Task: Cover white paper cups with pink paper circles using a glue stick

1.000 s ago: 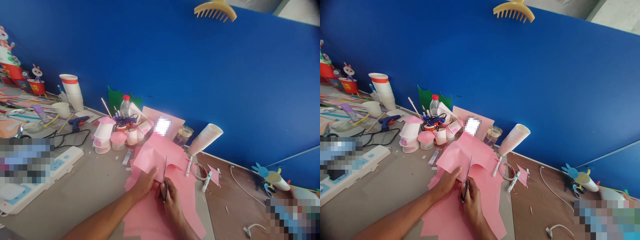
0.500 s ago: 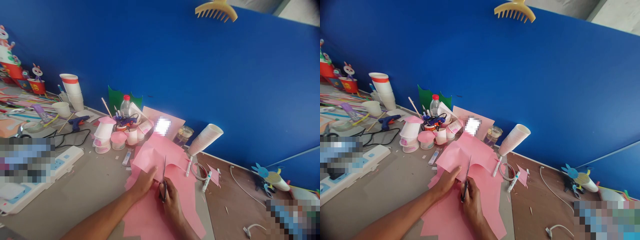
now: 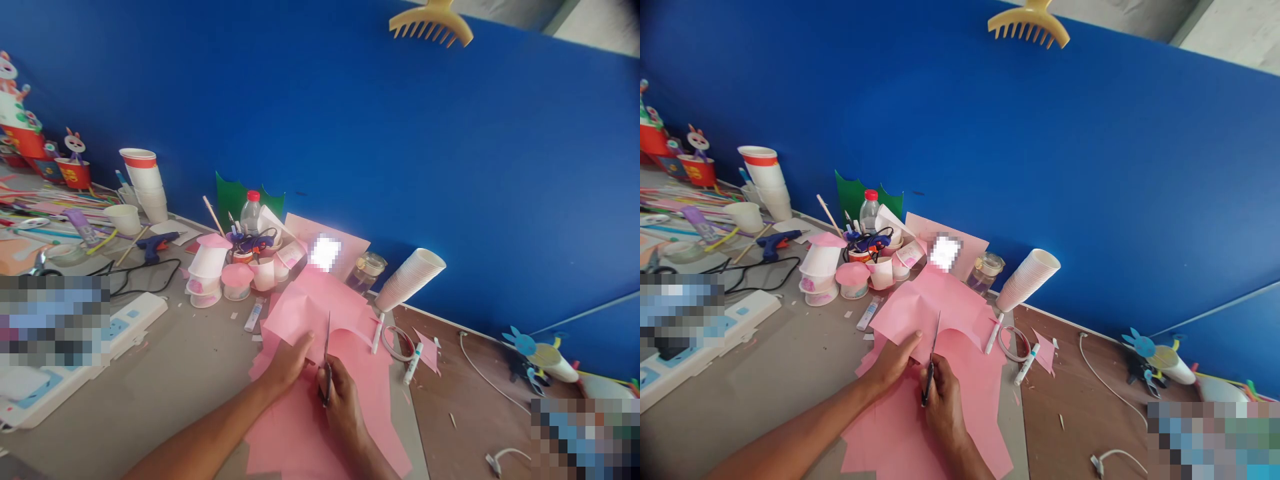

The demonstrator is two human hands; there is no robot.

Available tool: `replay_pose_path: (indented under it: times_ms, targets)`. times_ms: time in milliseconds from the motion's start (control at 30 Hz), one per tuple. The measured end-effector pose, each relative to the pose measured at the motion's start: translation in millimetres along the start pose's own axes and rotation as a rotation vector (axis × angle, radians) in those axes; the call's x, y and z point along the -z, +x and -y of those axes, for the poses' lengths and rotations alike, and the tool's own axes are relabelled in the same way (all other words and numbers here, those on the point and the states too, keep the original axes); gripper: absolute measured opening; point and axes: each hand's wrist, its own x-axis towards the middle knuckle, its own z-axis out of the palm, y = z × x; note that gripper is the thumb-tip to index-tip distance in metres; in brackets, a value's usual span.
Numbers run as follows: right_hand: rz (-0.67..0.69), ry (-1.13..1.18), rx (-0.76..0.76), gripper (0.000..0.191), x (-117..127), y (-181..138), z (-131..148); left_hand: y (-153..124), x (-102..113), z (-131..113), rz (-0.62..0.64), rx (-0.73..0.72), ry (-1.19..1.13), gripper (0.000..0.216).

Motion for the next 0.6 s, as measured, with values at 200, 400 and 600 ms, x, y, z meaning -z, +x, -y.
replay_pose_path:
  times_ms: [200,400,600]
  targets:
    - [0.008,0.000,0.012,0.044,0,-1,3,-6,0,-15,-0.060,0.052,0.012,0.042]
    - [0.032,-0.016,0.017,0.039,3,0,-6,-6,1,-18,-0.044,0.016,-0.005,0.038]
    - [0.063,-0.015,0.015,0.036,6,2,-18,-1,6,-15,-0.059,0.005,-0.025,0.038]
